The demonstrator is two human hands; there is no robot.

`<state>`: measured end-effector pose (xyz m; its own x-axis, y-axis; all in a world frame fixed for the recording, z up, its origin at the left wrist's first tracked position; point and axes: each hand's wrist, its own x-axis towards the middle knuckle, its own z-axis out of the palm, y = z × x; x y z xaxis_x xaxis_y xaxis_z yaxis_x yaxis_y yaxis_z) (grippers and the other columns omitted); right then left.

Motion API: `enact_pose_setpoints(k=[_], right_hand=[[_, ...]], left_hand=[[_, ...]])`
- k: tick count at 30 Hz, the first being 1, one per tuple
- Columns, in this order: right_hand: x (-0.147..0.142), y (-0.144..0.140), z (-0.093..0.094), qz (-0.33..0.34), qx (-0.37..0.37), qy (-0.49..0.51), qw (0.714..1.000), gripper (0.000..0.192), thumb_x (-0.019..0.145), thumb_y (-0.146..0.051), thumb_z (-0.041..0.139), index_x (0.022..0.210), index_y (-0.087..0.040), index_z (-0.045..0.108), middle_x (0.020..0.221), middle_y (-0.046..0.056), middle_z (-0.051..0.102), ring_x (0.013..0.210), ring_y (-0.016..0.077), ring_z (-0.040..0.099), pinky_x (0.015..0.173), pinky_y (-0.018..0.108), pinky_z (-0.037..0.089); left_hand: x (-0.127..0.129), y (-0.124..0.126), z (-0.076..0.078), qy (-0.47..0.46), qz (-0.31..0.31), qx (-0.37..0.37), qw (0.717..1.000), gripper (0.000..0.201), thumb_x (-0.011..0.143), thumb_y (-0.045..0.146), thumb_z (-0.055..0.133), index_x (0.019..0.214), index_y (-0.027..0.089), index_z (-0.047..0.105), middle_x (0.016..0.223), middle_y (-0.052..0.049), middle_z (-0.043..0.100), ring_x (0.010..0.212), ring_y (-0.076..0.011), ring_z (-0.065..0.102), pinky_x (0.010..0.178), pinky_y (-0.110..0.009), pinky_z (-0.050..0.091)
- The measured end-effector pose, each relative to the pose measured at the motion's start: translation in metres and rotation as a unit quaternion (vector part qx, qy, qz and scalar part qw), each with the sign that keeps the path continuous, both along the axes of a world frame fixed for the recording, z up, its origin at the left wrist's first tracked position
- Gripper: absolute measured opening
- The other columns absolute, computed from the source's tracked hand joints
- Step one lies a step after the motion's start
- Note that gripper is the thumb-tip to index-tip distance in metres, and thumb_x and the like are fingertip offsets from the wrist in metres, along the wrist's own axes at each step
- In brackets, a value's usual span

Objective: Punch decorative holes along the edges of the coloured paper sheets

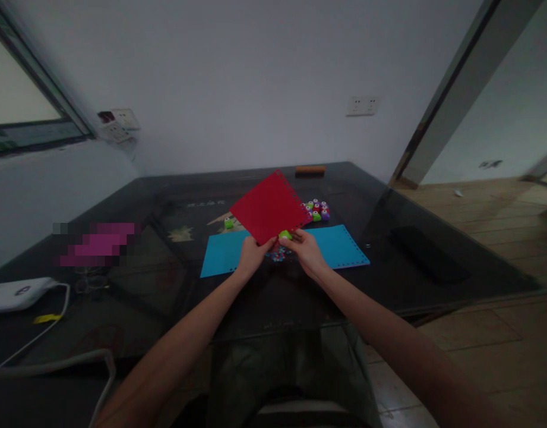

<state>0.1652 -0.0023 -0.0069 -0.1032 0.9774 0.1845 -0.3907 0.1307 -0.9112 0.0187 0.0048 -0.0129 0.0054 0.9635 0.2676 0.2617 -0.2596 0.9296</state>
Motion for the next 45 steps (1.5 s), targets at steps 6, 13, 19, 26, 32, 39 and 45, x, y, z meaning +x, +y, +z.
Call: enact_pose_setpoints(k=[6,13,19,26,32,39,45], right_hand=[[0.000,-0.002,0.003,0.003,-0.017,-0.007,1.000,0.035,0.056,-0.028,0.078,0.089,-0.021,0.067,0.095,0.005,0.070,0.088,0.0201,0.064,0.087,0.037,0.047],[0.000,0.000,0.002,0.001,-0.033,-0.019,0.999,0.037,0.055,-0.033,0.079,0.088,-0.020,0.067,0.093,0.005,0.070,0.087,0.0205,0.064,0.089,0.039,0.047],[0.000,-0.001,0.003,0.026,-0.058,0.017,0.998,0.035,0.057,-0.037,0.079,0.086,-0.020,0.068,0.093,0.005,0.070,0.086,0.0199,0.065,0.091,0.038,0.047],[0.005,0.001,0.003,0.070,-0.085,0.016,0.994,0.036,0.072,-0.053,0.065,0.080,-0.018,0.066,0.087,0.008,0.072,0.088,0.0212,0.067,0.089,0.039,0.048],[0.008,0.002,0.005,0.081,-0.111,0.014,0.990,0.040,0.076,-0.057,0.059,0.079,-0.017,0.065,0.089,0.011,0.072,0.092,0.0219,0.066,0.092,0.041,0.046],[0.012,0.009,0.000,0.077,-0.114,0.012,0.990,0.045,0.078,-0.061,0.055,0.079,-0.017,0.064,0.090,0.012,0.071,0.091,0.0232,0.067,0.089,0.043,0.048],[0.014,0.009,0.001,0.081,-0.106,-0.008,0.991,0.040,0.079,-0.056,0.057,0.078,-0.017,0.065,0.086,0.009,0.070,0.083,0.0201,0.067,0.085,0.039,0.050]], left_hand=[[-0.001,0.000,0.000,0.008,-0.003,-0.004,1.000,0.026,0.075,0.033,0.061,0.080,0.008,0.069,0.073,-0.011,0.072,0.065,-0.0199,0.067,0.063,-0.029,0.053],[-0.003,0.000,0.003,0.014,0.017,0.017,1.000,0.027,0.076,0.036,0.060,0.072,0.010,0.069,0.067,-0.010,0.071,0.061,-0.0201,0.065,0.060,-0.028,0.051],[-0.007,0.004,0.001,0.001,0.035,0.026,0.999,0.031,0.075,0.041,0.061,0.068,0.012,0.067,0.066,-0.010,0.070,0.061,-0.0208,0.065,0.060,-0.029,0.051],[-0.011,0.009,0.002,-0.021,0.044,0.006,0.999,0.030,0.075,0.042,0.061,0.070,0.013,0.067,0.069,-0.011,0.071,0.062,-0.0210,0.066,0.061,-0.031,0.053],[-0.010,0.007,0.006,-0.056,0.035,-0.006,0.998,0.025,0.075,0.038,0.063,0.073,0.014,0.068,0.072,-0.011,0.072,0.064,-0.0205,0.067,0.063,-0.030,0.053],[-0.009,0.004,0.010,-0.060,0.039,-0.012,0.997,0.021,0.075,0.034,0.063,0.071,0.013,0.067,0.070,-0.010,0.072,0.062,-0.0198,0.066,0.063,-0.030,0.054],[-0.008,0.003,0.013,-0.068,0.040,-0.018,0.997,0.021,0.075,0.033,0.063,0.072,0.013,0.067,0.072,-0.010,0.072,0.063,-0.0209,0.067,0.062,-0.031,0.053]])
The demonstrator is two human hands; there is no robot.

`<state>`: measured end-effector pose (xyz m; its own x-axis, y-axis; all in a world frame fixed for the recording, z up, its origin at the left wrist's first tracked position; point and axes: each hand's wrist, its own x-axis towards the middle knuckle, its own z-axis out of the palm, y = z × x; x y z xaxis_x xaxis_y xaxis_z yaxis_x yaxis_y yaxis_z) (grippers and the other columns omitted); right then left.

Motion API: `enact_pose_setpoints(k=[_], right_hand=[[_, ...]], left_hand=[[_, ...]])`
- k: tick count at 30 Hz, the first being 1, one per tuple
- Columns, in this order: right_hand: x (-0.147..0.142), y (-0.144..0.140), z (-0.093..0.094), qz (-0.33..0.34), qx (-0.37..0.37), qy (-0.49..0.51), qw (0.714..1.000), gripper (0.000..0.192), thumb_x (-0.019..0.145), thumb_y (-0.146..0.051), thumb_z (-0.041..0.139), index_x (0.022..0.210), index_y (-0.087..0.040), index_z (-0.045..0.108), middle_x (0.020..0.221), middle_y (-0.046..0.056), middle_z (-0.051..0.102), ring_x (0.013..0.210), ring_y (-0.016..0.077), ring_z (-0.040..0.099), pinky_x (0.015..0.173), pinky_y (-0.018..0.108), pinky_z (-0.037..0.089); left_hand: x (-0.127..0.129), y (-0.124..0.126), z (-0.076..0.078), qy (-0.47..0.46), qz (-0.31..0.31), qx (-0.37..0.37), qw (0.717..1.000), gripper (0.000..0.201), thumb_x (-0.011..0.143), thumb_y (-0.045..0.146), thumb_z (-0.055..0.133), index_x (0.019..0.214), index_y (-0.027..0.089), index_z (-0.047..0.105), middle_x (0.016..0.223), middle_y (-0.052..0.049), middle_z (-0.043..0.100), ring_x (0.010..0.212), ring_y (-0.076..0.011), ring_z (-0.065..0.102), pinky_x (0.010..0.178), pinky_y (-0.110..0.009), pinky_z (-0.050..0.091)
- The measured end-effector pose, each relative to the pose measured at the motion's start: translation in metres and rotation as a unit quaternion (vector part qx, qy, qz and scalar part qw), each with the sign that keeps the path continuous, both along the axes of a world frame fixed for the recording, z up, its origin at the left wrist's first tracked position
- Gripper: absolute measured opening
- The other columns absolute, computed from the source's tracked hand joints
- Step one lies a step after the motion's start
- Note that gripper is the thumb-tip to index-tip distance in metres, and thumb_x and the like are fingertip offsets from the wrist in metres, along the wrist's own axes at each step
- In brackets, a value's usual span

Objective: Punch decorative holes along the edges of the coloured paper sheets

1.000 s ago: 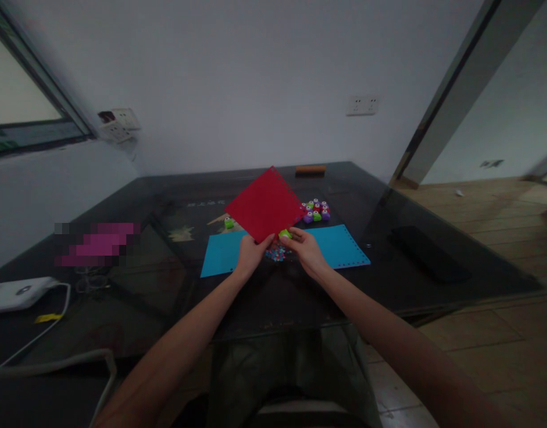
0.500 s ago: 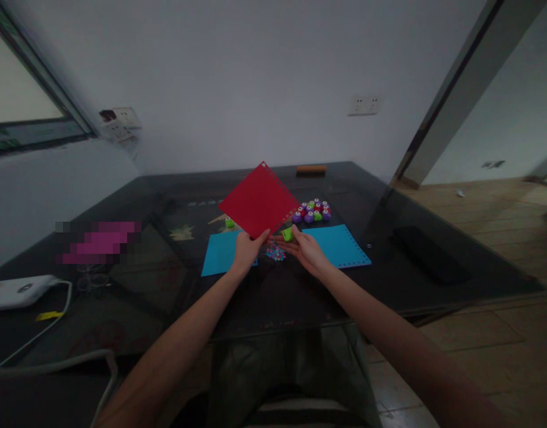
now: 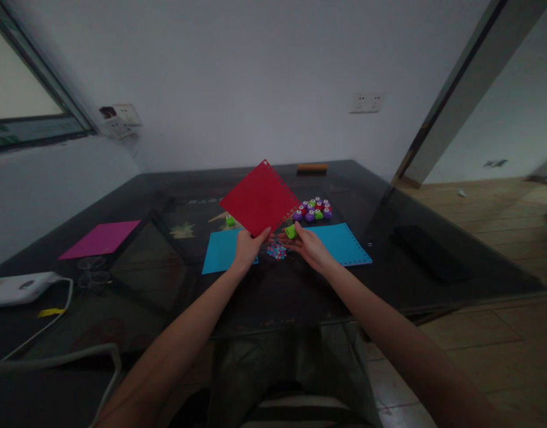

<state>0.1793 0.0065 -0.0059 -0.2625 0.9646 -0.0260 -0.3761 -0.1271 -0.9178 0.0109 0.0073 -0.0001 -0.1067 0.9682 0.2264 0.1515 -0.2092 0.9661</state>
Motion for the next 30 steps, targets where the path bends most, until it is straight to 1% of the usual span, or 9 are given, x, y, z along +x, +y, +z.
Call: enact_pose_setpoints(k=[4,6,8,15,18,20,23,26,30], right_hand=[[0.000,-0.007,0.003,0.088,-0.014,-0.022,0.996,0.039,0.082,-0.054,0.053,0.083,-0.017,0.065,0.082,0.007,0.069,0.077,0.0184,0.066,0.076,0.037,0.053],[-0.001,-0.011,0.004,0.136,-0.022,-0.035,0.990,0.038,0.084,-0.052,0.052,0.086,-0.016,0.065,0.083,0.008,0.068,0.076,0.0180,0.065,0.074,0.037,0.054],[-0.003,-0.014,0.004,0.161,-0.025,-0.045,0.986,0.038,0.085,-0.050,0.052,0.088,-0.015,0.064,0.083,0.008,0.067,0.076,0.0174,0.064,0.075,0.037,0.053],[-0.009,-0.013,0.000,0.149,0.012,-0.053,0.987,0.036,0.084,-0.049,0.054,0.086,-0.015,0.064,0.081,0.006,0.065,0.073,0.0143,0.061,0.074,0.032,0.052],[-0.008,-0.011,-0.002,0.118,0.012,-0.054,0.992,0.033,0.079,-0.048,0.061,0.085,-0.016,0.066,0.082,0.005,0.065,0.069,0.0119,0.059,0.064,0.025,0.050],[-0.006,-0.010,-0.002,0.092,0.017,-0.057,0.994,0.032,0.076,-0.047,0.065,0.085,-0.016,0.067,0.080,0.004,0.063,0.064,0.0094,0.056,0.054,0.019,0.044],[-0.002,-0.011,0.001,0.090,0.039,-0.058,0.993,0.031,0.076,-0.045,0.066,0.092,-0.018,0.068,0.077,0.002,0.061,0.057,0.0068,0.051,0.045,0.017,0.035],[0.001,-0.013,0.007,0.097,0.055,-0.047,0.993,0.033,0.075,-0.040,0.068,0.104,-0.023,0.066,0.079,0.000,0.061,0.056,0.0066,0.051,0.046,0.018,0.037],[0.002,-0.014,0.011,0.094,0.069,-0.048,0.992,0.033,0.069,-0.033,0.074,0.101,-0.024,0.066,0.083,0.000,0.062,0.060,0.0075,0.053,0.055,0.022,0.044]], left_hand=[[-0.001,-0.001,0.000,0.020,0.009,0.009,1.000,0.022,0.075,0.035,0.063,0.071,0.013,0.068,0.071,-0.010,0.072,0.064,-0.0208,0.067,0.062,-0.030,0.052],[-0.002,0.000,0.000,0.038,0.017,0.012,0.999,0.025,0.075,0.037,0.062,0.070,0.013,0.068,0.068,-0.009,0.071,0.063,-0.0204,0.067,0.062,-0.030,0.051],[-0.004,0.001,0.000,0.051,0.021,0.013,0.998,0.027,0.075,0.038,0.061,0.069,0.014,0.069,0.065,-0.008,0.071,0.063,-0.0199,0.066,0.062,-0.029,0.051],[-0.004,0.001,0.002,0.060,0.027,0.021,0.998,0.029,0.076,0.039,0.059,0.070,0.013,0.069,0.065,-0.008,0.070,0.061,-0.0190,0.064,0.060,-0.028,0.049],[-0.004,0.001,0.003,0.060,0.029,0.024,0.997,0.028,0.077,0.038,0.058,0.068,0.014,0.069,0.063,-0.007,0.069,0.059,-0.0182,0.063,0.060,-0.028,0.048],[-0.004,0.002,0.002,0.058,0.022,0.029,0.998,0.029,0.078,0.038,0.057,0.067,0.014,0.068,0.063,-0.007,0.069,0.060,-0.0182,0.063,0.060,-0.027,0.047],[-0.005,0.003,0.000,0.065,0.016,0.037,0.997,0.032,0.079,0.039,0.055,0.069,0.013,0.069,0.063,-0.008,0.068,0.060,-0.0186,0.063,0.058,-0.027,0.046],[-0.006,0.004,-0.001,0.083,0.021,0.042,0.995,0.033,0.081,0.039,0.053,0.071,0.013,0.069,0.062,-0.008,0.068,0.060,-0.0194,0.063,0.057,-0.027,0.045],[-0.008,0.005,-0.002,0.098,0.020,0.039,0.994,0.034,0.081,0.040,0.052,0.070,0.014,0.070,0.061,-0.008,0.068,0.060,-0.0203,0.063,0.058,-0.028,0.044]])
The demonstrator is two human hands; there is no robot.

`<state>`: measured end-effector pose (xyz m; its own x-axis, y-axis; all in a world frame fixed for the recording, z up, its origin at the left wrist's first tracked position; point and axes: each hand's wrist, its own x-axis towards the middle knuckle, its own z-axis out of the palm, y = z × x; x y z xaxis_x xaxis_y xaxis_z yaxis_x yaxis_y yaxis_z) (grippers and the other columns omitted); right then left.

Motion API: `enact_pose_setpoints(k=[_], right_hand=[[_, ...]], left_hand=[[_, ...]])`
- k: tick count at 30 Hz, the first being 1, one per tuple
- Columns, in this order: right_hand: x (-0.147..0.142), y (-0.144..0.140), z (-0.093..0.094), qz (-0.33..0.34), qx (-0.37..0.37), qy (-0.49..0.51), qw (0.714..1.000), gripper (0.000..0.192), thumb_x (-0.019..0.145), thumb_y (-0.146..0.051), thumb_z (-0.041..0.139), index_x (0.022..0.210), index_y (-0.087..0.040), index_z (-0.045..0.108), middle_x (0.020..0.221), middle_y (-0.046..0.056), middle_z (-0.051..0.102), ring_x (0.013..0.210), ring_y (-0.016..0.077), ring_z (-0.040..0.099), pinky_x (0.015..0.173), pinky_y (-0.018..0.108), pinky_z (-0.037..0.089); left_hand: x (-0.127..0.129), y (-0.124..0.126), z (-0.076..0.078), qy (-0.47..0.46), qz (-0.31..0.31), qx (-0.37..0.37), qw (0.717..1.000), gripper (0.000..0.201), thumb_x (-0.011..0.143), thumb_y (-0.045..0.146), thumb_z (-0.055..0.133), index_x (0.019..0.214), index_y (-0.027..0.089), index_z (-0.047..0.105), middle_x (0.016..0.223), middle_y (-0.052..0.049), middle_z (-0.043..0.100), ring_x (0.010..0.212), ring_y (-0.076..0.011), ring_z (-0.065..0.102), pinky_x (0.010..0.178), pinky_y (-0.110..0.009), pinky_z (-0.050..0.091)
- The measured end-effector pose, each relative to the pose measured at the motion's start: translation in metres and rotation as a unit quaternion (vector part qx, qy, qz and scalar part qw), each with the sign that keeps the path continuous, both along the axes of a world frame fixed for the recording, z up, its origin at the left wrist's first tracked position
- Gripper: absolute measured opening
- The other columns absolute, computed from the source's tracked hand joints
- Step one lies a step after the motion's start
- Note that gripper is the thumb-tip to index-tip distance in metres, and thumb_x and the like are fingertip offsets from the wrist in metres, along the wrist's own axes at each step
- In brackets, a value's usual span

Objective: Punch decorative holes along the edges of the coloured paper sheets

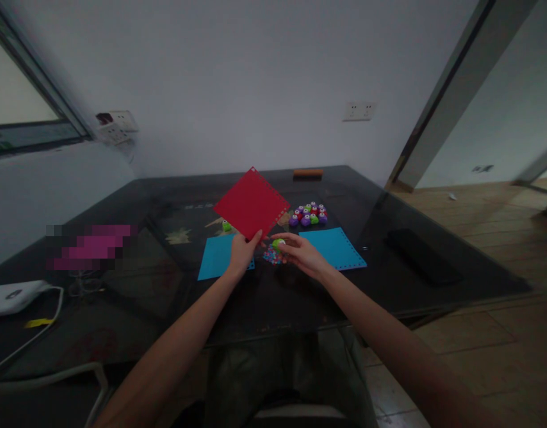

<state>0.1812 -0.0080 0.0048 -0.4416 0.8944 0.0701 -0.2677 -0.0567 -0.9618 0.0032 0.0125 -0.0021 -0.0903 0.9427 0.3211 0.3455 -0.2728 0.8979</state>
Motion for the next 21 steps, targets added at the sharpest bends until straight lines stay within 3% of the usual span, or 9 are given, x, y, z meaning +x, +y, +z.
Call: enact_pose_setpoints(k=[4,12,17,21], right_hand=[[0.000,0.000,0.000,-0.026,0.009,-0.011,1.000,0.043,0.060,-0.023,0.079,0.100,-0.025,0.065,0.085,0.000,0.061,0.065,0.0089,0.054,0.056,0.022,0.045],[0.001,0.000,0.005,-0.047,0.032,-0.007,0.998,0.042,0.062,-0.023,0.077,0.101,-0.026,0.065,0.077,-0.001,0.059,0.060,0.0090,0.052,0.053,0.022,0.044],[0.006,0.001,0.015,-0.072,0.054,0.010,0.996,0.040,0.063,-0.026,0.077,0.100,-0.025,0.062,0.081,0.000,0.063,0.061,0.0097,0.055,0.054,0.022,0.044],[0.026,0.014,0.029,-0.125,0.092,0.014,0.988,0.039,0.065,-0.033,0.075,0.100,-0.024,0.060,0.081,0.001,0.066,0.061,0.0113,0.058,0.052,0.023,0.044]], left_hand=[[0.000,0.002,-0.004,0.001,-0.008,-0.003,1.000,0.036,0.081,0.042,0.051,0.068,0.014,0.069,0.062,-0.008,0.069,0.061,-0.0203,0.064,0.060,-0.028,0.045],[0.001,0.003,-0.008,-0.026,-0.018,-0.008,0.999,0.034,0.079,0.042,0.054,0.064,0.015,0.067,0.063,-0.009,0.069,0.059,-0.0200,0.063,0.057,-0.027,0.046],[0.004,0.000,-0.008,-0.046,-0.033,-0.032,0.998,0.032,0.076,0.042,0.057,0.071,0.012,0.067,0.064,-0.008,0.069,0.056,-0.0190,0.062,0.056,-0.027,0.047],[0.006,-0.001,-0.009,-0.057,-0.040,-0.040,0.997,0.031,0.075,0.041,0.058,0.071,0.011,0.066,0.062,-0.008,0.068,0.054,-0.0177,0.061,0.054,-0.026,0.047]])
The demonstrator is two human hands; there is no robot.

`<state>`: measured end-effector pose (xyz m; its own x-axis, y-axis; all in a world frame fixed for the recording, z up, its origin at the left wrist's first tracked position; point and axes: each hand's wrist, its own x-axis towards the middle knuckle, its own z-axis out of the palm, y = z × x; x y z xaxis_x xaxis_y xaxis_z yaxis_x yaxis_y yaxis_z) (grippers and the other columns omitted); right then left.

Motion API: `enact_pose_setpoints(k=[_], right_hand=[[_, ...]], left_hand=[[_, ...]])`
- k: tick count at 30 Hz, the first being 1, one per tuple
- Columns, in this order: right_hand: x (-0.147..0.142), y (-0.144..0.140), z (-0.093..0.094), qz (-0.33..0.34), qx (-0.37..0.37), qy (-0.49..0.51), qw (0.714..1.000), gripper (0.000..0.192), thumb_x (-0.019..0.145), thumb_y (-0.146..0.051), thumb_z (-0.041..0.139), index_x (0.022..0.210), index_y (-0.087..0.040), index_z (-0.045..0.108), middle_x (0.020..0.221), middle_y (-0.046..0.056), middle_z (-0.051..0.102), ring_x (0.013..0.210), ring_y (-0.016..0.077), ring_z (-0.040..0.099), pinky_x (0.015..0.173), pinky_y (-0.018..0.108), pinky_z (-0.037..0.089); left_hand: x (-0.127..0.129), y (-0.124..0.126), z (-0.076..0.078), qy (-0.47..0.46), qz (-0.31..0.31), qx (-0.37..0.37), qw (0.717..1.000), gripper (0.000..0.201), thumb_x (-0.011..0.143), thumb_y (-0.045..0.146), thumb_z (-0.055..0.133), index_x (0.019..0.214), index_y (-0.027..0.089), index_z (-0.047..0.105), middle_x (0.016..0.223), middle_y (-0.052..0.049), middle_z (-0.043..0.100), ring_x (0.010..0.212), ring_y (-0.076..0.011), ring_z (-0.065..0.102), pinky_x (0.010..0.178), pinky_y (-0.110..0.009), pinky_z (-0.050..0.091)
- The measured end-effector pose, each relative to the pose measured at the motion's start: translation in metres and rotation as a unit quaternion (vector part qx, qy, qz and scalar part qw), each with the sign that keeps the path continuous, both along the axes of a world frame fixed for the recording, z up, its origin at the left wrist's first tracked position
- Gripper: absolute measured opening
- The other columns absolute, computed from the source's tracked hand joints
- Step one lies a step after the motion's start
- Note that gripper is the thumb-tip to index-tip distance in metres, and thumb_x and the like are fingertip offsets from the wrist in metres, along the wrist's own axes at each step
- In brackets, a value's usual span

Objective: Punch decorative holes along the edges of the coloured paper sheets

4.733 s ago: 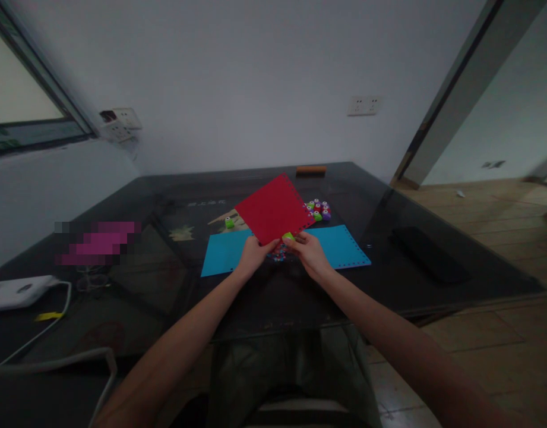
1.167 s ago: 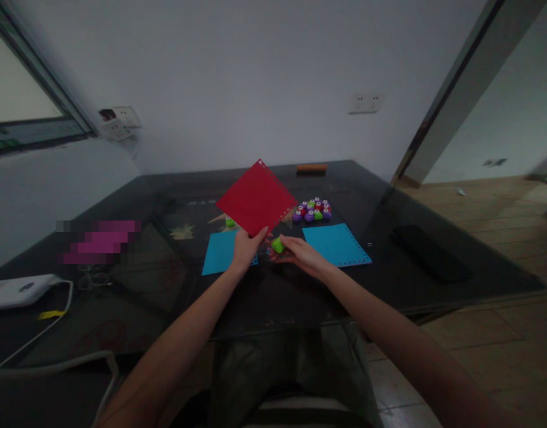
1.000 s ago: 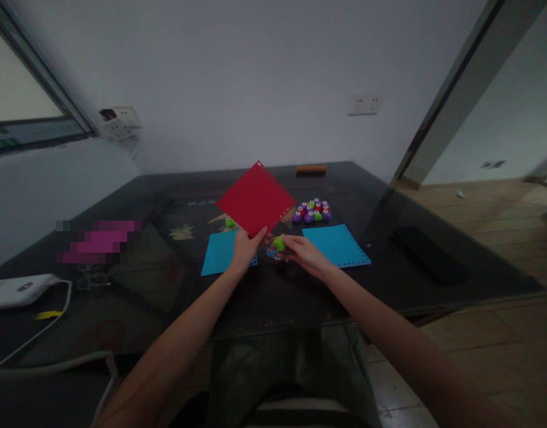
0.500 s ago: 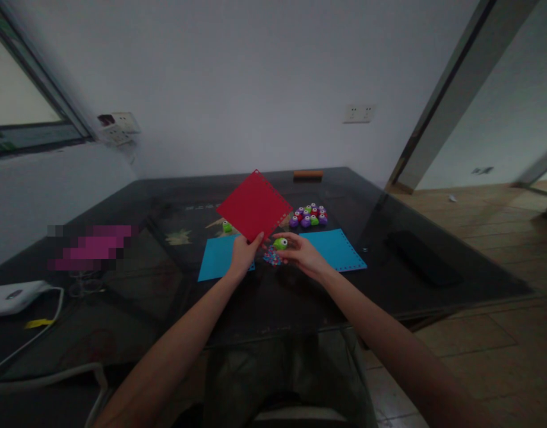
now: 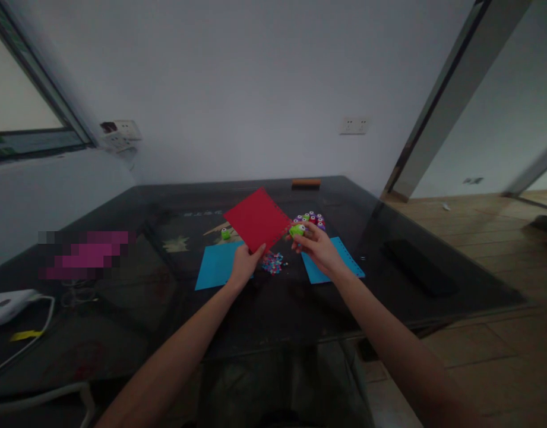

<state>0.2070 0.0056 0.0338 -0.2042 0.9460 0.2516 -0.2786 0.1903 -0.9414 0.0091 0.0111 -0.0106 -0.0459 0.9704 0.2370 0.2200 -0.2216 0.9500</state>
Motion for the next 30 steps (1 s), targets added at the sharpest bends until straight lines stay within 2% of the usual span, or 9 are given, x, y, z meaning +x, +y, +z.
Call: enact_pose_setpoints(k=[2,4,7,10,13,16,23,30], right_hand=[[0.020,0.016,0.005,-0.042,0.018,-0.024,0.999,0.038,0.065,-0.035,0.075,0.098,-0.023,0.061,0.082,0.002,0.066,0.064,0.0126,0.059,0.054,0.024,0.045],[0.045,0.040,0.005,-0.113,0.036,-0.052,0.992,0.037,0.065,-0.037,0.073,0.095,-0.021,0.063,0.086,0.003,0.066,0.068,0.0133,0.060,0.055,0.023,0.046],[0.083,0.082,-0.006,-0.231,0.032,-0.123,0.965,0.037,0.064,-0.035,0.071,0.095,-0.015,0.064,0.090,0.006,0.067,0.070,0.0150,0.061,0.059,0.025,0.048],[0.111,0.114,-0.026,-0.328,-0.020,-0.270,0.905,0.036,0.065,-0.028,0.068,0.098,-0.011,0.065,0.093,0.011,0.069,0.072,0.0189,0.063,0.063,0.029,0.050],[0.123,0.128,-0.046,-0.390,-0.022,-0.399,0.829,0.033,0.066,-0.025,0.067,0.097,-0.013,0.068,0.098,0.013,0.069,0.089,0.0231,0.064,0.077,0.030,0.048],[0.126,0.132,-0.058,-0.392,-0.021,-0.465,0.793,0.035,0.069,-0.026,0.066,0.102,-0.015,0.067,0.103,0.013,0.068,0.096,0.0240,0.063,0.083,0.031,0.047],[0.127,0.139,-0.068,-0.347,-0.011,-0.521,0.780,0.033,0.071,-0.024,0.067,0.102,-0.014,0.068,0.105,0.013,0.068,0.098,0.0240,0.062,0.084,0.032,0.046],[0.126,0.142,-0.069,-0.338,0.003,-0.516,0.787,0.039,0.069,-0.022,0.068,0.107,-0.014,0.066,0.106,0.013,0.067,0.098,0.0232,0.062,0.084,0.032,0.046]], left_hand=[[0.000,0.000,-0.001,0.002,-0.002,-0.001,1.000,0.031,0.076,0.041,0.058,0.071,0.011,0.065,0.063,-0.008,0.068,0.054,-0.0174,0.061,0.054,-0.026,0.047],[0.000,0.001,-0.002,0.009,-0.006,-0.005,1.000,0.031,0.076,0.041,0.057,0.072,0.011,0.065,0.065,-0.008,0.069,0.054,-0.0172,0.060,0.054,-0.027,0.047],[0.000,0.001,-0.004,0.030,-0.009,-0.008,0.999,0.032,0.077,0.042,0.057,0.074,0.011,0.066,0.066,-0.008,0.069,0.055,-0.0173,0.061,0.054,-0.027,0.047],[0.000,0.000,-0.003,0.073,-0.003,-0.004,0.997,0.033,0.077,0.043,0.057,0.070,0.012,0.066,0.062,-0.006,0.068,0.056,-0.0179,0.061,0.054,-0.027,0.045],[0.002,-0.001,-0.003,0.103,-0.009,-0.003,0.995,0.032,0.077,0.041,0.057,0.067,0.013,0.066,0.060,-0.006,0.067,0.059,-0.0189,0.061,0.057,-0.027,0.046],[0.004,-0.001,-0.004,0.106,-0.032,-0.006,0.994,0.029,0.077,0.039,0.057,0.071,0.013,0.066,0.061,-0.005,0.067,0.061,-0.0194,0.062,0.061,-0.028,0.046],[0.005,-0.004,-0.004,0.130,-0.086,-0.004,0.988,0.030,0.079,0.040,0.055,0.066,0.014,0.064,0.055,-0.004,0.063,0.055,-0.0169,0.058,0.057,-0.026,0.043],[0.006,-0.007,0.000,0.136,-0.076,-0.012,0.988,0.031,0.078,0.042,0.055,0.066,0.015,0.063,0.051,-0.002,0.060,0.052,-0.0168,0.055,0.055,-0.026,0.042]])
